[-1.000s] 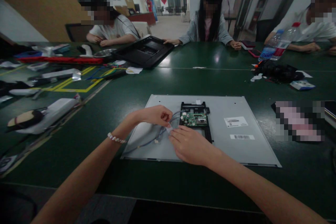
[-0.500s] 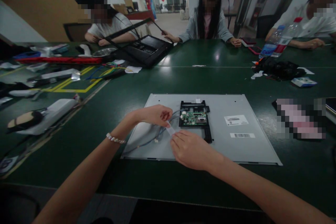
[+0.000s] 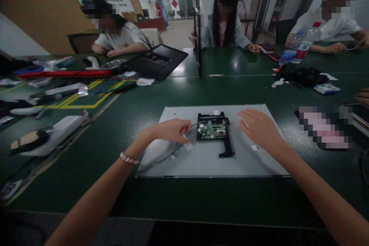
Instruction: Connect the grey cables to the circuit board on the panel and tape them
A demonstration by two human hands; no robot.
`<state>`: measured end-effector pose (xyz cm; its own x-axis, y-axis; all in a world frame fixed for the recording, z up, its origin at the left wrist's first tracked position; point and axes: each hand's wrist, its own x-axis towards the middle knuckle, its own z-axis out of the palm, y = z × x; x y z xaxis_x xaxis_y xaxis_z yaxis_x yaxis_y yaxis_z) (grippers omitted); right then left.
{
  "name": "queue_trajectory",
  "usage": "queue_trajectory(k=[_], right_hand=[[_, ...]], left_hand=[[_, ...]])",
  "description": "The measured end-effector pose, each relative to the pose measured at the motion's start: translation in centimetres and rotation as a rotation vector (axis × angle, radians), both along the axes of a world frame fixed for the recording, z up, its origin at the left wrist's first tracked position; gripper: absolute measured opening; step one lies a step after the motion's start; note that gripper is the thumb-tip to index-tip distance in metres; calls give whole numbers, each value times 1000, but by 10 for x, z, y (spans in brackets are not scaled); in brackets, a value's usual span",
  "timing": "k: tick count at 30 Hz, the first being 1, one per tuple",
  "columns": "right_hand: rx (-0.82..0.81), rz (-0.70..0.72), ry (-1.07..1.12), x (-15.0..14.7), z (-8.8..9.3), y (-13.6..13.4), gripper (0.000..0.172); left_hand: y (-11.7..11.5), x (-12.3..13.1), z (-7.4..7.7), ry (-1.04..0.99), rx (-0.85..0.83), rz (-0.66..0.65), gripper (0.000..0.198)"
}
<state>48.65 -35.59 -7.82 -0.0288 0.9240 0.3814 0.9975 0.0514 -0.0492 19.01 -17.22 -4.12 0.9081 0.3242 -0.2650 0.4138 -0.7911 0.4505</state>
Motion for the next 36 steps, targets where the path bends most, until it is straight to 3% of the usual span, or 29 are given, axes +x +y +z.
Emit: queue_trajectory(k=[3,8,11,16,24,31,36], right_hand=[[-106,-203,99,52,-27,-7,48],[-129,-206,162,89,-59,-6,54],[-190,-163,86,84,-68,-3,57],[-243,-228,8,72,-73,-7,58],[-240,-270,-33,58,-70,-4,60],[-255,-288,-34,39,-66,3,59],[-240,-317,-39,17,-66,15,58]], left_hand=[[-5,1,4,10,47,-1,36],[-6,1,14,-13,160,31,39],[3,-4,19,-93,252,136,39],[21,-17,21,-176,332,357,34],[18,-39,14,-353,350,611,31],[6,-34,11,-471,376,637,27],[-24,-11,1,-413,488,499,26]])
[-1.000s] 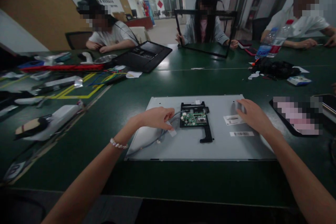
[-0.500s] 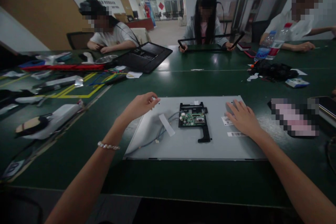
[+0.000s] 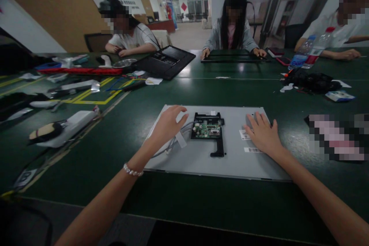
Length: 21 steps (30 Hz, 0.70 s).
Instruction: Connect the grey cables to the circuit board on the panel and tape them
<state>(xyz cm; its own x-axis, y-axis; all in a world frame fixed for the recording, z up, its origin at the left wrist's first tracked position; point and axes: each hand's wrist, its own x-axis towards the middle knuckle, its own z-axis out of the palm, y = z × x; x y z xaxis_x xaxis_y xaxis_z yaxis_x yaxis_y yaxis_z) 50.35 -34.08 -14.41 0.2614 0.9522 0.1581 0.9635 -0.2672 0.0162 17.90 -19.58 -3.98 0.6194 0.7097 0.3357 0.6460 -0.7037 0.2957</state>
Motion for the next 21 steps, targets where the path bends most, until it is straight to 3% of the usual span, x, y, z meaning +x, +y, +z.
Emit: queue_trajectory(k=[7,13,21], right_hand=[[99,59,-52,-45,4,17,58],[106,255,32,-72,9,30,52],[187,312,58,-107,11,53,48]], left_hand=[[-48,23,-18,149,65,-221,40],[-55,23,-31,240,20,-245,49],[-65,32,-36,310,83,-271,49]])
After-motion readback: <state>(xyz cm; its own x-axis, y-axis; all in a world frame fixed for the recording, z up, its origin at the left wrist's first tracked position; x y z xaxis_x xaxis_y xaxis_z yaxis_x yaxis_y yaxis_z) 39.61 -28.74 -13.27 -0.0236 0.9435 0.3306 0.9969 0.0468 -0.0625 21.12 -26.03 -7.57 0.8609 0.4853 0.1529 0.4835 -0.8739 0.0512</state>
